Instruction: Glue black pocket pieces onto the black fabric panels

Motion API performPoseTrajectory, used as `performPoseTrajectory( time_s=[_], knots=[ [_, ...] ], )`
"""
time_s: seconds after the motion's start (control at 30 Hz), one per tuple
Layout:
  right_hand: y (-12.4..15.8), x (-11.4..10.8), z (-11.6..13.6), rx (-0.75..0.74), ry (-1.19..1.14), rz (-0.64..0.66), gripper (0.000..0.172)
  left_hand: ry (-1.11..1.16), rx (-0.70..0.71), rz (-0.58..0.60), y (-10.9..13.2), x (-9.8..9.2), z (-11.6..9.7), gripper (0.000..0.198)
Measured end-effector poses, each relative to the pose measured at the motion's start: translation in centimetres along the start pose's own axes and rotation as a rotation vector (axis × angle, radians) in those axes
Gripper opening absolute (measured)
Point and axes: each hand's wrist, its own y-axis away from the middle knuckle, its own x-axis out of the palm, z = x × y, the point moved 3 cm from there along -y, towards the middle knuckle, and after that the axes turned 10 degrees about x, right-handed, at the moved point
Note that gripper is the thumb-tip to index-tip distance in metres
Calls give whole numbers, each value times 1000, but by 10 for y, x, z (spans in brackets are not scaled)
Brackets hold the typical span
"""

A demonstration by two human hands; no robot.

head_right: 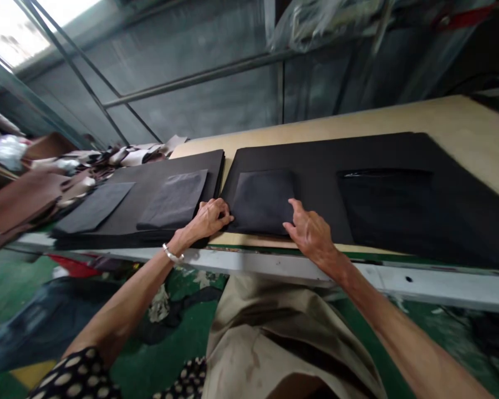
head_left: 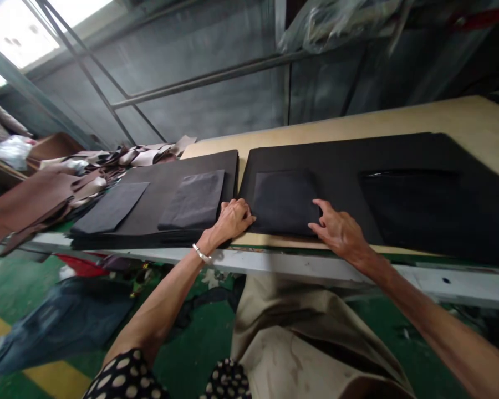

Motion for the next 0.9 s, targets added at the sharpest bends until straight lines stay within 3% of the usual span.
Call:
performPoseTrajectory(
  time_s=[0.33,0.77,0.9],
  knots=[
    [5,-2,9,31,50,-32,58,-16,22,-25,0,1,1,26],
    [7,-3,11,53,75,-16,57,-135,22,-45,-1,7,-1,13],
    [7,-1,10,30,71,-51,55,-115,26,-55,0,4,-2,27]
  ],
)
